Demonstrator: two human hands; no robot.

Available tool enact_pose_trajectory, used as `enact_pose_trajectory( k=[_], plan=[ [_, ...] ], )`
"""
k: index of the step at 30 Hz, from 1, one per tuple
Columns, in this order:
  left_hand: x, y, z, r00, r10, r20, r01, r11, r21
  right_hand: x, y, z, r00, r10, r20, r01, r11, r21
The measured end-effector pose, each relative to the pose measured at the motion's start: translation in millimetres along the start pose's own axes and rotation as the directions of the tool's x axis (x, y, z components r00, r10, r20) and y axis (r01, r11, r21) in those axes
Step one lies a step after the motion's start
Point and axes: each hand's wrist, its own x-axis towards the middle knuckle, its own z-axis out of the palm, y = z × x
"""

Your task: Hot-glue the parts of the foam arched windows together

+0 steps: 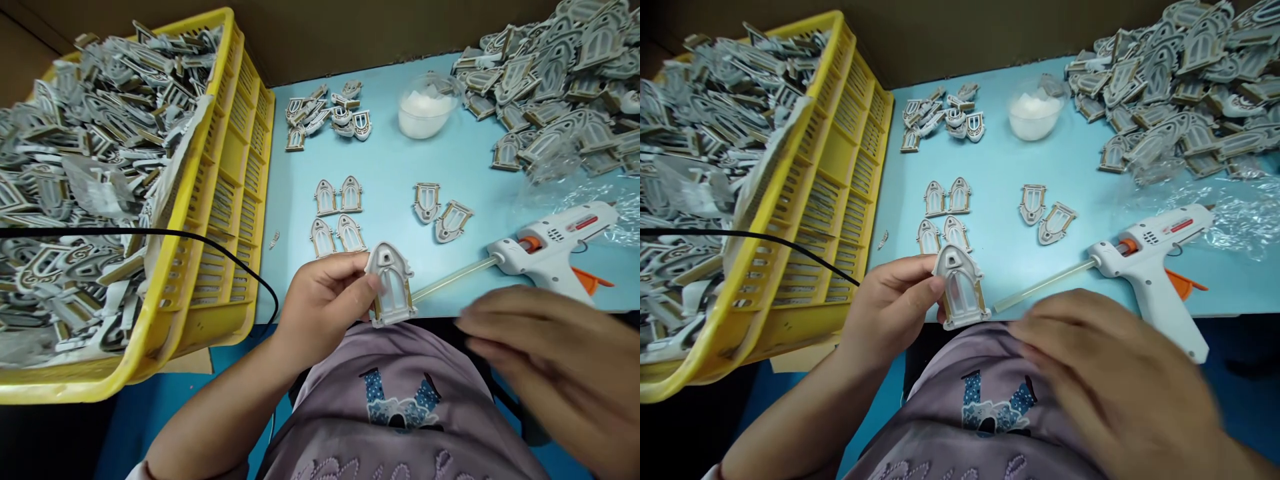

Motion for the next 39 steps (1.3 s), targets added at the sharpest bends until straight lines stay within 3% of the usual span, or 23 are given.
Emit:
enact_pose_trajectory(
  k=[4, 11, 16, 21, 28, 33, 39],
  plan=[
    [-1, 10, 8.2, 1.0, 0.023, 0.003, -0.023, 1.0, 0.014, 17, -27, 18, 0.99, -0.138, -0.015, 0.136, 0.987, -0.09],
    [-2, 7, 8.6, 0.999, 0.032, 0.004, -0.032, 0.99, 0.139, 21, -22, 30, 0.98, -0.196, -0.037, 0.186, 0.967, -0.176],
    [-1, 6, 8.5, 0.998, -0.03, 0.061, 0.027, 0.998, 0.051, 21, -23, 30, 0.974, -0.224, -0.028, 0.216, 0.961, -0.175],
    [0, 8, 8.3, 0.995, -0.059, 0.076, 0.058, 0.998, 0.018, 22, -26, 31, 0.988, -0.151, 0.014, 0.152, 0.977, -0.15],
    [0, 10, 9.1, 0.991, -0.04, 0.126, 0.044, 0.999, -0.022, 25, -28, 24, 1.0, 0.01, -0.011, -0.009, 0.996, 0.09],
    [0, 10, 9.5, 0.989, -0.041, 0.139, 0.045, 0.999, -0.026, 28, -27, 17, 0.999, 0.05, 0.019, -0.052, 0.992, 0.113],
    [1, 4, 0.8, 0.99, -0.086, 0.113, 0.097, 0.991, -0.095, 17, -19, 2, 0.974, 0.218, -0.068, -0.197, 0.952, 0.234]
  ],
)
